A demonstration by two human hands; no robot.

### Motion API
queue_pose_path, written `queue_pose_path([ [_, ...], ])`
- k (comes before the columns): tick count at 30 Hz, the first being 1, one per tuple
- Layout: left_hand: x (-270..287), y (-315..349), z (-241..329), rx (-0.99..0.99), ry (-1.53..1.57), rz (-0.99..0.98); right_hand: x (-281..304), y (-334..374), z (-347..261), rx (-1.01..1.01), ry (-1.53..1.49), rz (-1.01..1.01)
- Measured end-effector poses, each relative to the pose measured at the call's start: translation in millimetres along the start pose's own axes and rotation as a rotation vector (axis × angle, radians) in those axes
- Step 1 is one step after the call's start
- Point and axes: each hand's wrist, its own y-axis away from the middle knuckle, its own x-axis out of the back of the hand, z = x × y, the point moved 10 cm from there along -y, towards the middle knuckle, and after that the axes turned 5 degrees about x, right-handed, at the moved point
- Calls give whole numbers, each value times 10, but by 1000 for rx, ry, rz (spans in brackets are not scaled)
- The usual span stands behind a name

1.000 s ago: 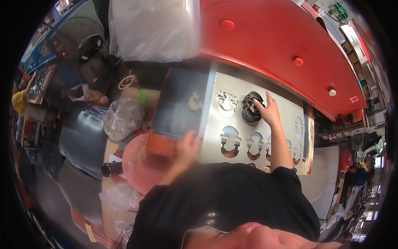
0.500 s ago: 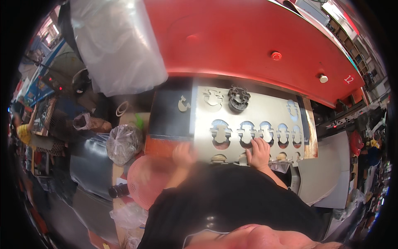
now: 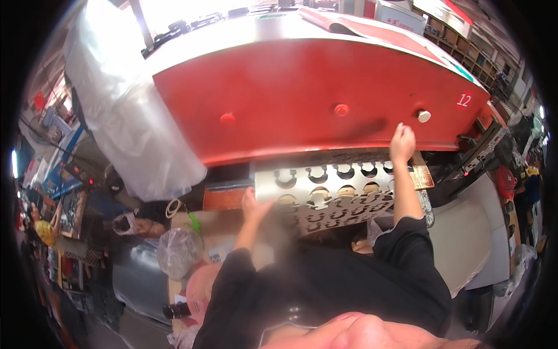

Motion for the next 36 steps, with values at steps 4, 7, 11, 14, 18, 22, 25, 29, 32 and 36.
queue_pose_path([
  [4,-63,-98,-22,-14,-9,-28,-526,-556,812,-179,159,-335],
  [7,-78,-89,-18,-57,-72,-12,-502,-559,834,-85,-70,-359],
  [11,-194,-111,-77,-109,-151,-62,-152,-458,1150,-390,27,-153],
  [14,-245,-131,-142,-100,-97,-113,-269,-642,1180,-340,-251,-149],
  [18,-220,-126,-134,-87,-117,-100,-493,-630,1484,-430,-272,-405],
  [22,-162,-112,-25,-104,-114,-75,-228,-116,1228,-327,-88,-395],
  [25,-127,-109,35,-89,-105,-65,-392,819,356,-197,-320,-601],
  [29,-127,-146,-8,4,-87,-90,-460,1807,-731,301,-59,-747],
  [32,-166,-198,-68,65,-24,-99,-337,1846,-948,361,-69,-547],
  [36,-170,-288,-76,57,-38,-3,-448,1823,-943,384,-43,-670],
])
